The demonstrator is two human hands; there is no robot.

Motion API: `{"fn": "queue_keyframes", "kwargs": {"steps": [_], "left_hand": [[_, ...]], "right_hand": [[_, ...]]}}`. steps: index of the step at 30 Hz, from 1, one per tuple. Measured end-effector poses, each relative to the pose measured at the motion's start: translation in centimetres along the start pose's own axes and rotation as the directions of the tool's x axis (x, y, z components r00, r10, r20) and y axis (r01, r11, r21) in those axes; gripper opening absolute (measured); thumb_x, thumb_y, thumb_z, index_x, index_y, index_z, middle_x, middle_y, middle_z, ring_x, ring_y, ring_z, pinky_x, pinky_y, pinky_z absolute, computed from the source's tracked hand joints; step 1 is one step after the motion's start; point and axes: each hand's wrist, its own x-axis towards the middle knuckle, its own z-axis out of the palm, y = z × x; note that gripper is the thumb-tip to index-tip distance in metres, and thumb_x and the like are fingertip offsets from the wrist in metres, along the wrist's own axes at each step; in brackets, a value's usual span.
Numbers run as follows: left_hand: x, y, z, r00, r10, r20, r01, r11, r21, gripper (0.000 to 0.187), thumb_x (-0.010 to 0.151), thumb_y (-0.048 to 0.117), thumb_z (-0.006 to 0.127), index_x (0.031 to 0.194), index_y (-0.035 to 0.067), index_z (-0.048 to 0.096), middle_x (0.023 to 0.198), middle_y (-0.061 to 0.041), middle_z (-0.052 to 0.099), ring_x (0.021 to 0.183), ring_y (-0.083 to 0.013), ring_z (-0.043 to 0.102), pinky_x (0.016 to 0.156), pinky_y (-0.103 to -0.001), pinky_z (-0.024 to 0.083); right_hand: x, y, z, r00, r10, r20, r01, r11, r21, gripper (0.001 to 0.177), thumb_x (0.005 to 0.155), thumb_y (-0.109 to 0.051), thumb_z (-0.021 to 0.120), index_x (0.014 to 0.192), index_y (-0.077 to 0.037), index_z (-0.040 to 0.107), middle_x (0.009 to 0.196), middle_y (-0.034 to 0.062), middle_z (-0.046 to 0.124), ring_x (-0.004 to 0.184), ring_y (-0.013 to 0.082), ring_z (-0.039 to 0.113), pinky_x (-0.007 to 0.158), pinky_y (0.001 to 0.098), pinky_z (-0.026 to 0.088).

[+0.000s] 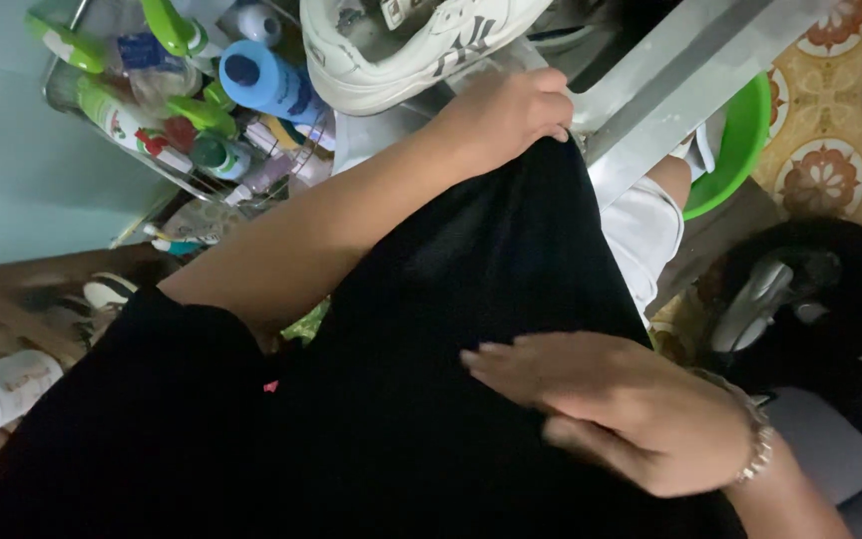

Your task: Cleaning and washing shoes in a sink using a brush and detergent.

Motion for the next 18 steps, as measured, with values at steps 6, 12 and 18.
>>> {"fn": "queue_keyframes", "kwargs": {"steps": [6, 12, 18], "left_hand": [[-0.5, 1.2, 0.2, 0.998, -0.033, -0.049, 0.034, 0.999, 0.006, 0.033, 0.081, 0.025, 0.073, 0.108, 0.006, 0.070, 0.109, -0.009, 0.063, 0.097, -0.0276, 0.067, 0.080, -0.041, 0.054], [-1.7, 9.4, -9.6, 0.690, -0.383, 0.614, 0.410, 0.906, 0.104, 0.046, 0.093, 0.053, 0.074, 0.090, 0.008, 0.071, 0.108, -0.013, 0.060, 0.096, -0.0256, 0.063, 0.077, -0.039, 0.050], [-6.0, 11.4, -10.8, 0.700, -0.305, 0.646, 0.551, 0.805, -0.217, 0.022, 0.086, 0.034, 0.076, 0.088, 0.012, 0.080, 0.092, -0.006, 0.069, 0.080, -0.0185, 0.068, 0.066, -0.035, 0.053]], "right_hand": [[-2.4, -0.4, 0.2, 0.998, 0.000, -0.059, 0.006, 0.994, 0.113, 0.032, 0.093, -0.011, 0.068, 0.123, 0.000, 0.071, 0.139, 0.0178, 0.069, 0.135, 0.0320, 0.063, 0.110, 0.0479, 0.045], [-6.1, 0.9, 1.5, 0.979, 0.027, -0.202, -0.008, 0.996, 0.094, 0.022, 0.088, -0.015, 0.075, 0.109, -0.009, 0.079, 0.115, 0.0095, 0.082, 0.113, 0.0259, 0.076, 0.101, 0.0438, 0.058], [-5.8, 1.0, 0.1, 0.992, -0.022, -0.128, 0.036, 0.993, 0.115, 0.018, 0.088, -0.013, 0.073, 0.105, -0.009, 0.080, 0.105, 0.0064, 0.084, 0.106, 0.0234, 0.079, 0.090, 0.0399, 0.059]]}}
